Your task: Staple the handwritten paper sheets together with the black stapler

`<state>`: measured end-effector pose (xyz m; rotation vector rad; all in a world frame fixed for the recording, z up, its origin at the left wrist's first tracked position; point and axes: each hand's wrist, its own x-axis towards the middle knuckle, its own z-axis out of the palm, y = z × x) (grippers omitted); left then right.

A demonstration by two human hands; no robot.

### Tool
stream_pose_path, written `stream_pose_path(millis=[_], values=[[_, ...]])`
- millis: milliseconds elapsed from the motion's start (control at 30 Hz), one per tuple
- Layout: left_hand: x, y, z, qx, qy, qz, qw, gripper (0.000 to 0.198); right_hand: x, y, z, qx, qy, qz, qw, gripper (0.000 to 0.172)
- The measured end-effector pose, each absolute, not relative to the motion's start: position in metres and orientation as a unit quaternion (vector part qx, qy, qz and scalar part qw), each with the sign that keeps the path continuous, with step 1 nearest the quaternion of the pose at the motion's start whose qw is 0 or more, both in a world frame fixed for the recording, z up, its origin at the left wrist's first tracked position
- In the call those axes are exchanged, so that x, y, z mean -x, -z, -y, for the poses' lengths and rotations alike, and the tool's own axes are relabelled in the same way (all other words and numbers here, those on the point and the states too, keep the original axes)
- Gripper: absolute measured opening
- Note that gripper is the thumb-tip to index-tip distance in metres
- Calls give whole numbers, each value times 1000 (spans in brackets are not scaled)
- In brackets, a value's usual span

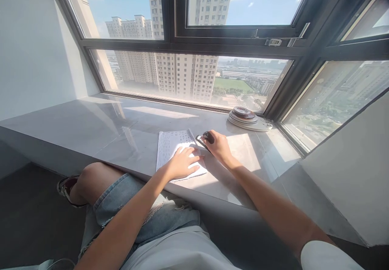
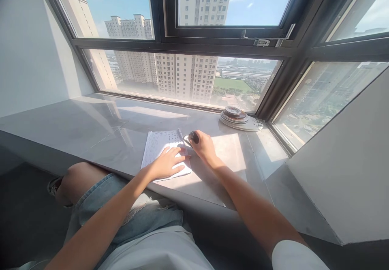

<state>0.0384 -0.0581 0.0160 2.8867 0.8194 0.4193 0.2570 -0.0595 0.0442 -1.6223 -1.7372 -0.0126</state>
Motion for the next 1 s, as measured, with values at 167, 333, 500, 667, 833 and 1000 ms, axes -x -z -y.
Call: stream_pose_path(millis=[167, 333, 500, 667, 833, 1000], values=[[-39, -20, 62, -952, -179, -245, 38, 29, -241, -43, 64, 583, -33, 711, 391, 19], [-39, -13, 65, -949, -256, -184, -23, 36, -232, -44, 68, 556, -44, 747, 362, 29], [-19, -25, 42, -906, -359, -220, -41, 32, -226, -47, 75, 545, -55, 782, 299, 29], [43, -30, -25, -807, -344, -480, -8, 20, -228, -53, 77, 582, -80, 782, 209, 21], [80, -10, -57, -797, -245, -550, 39, 16, -246, -64, 76, 626, -106, 763, 121, 20], [73, -5, -52, -813, -206, -543, 39, 15, -273, -73, 76, 628, -152, 763, 12, 25]])
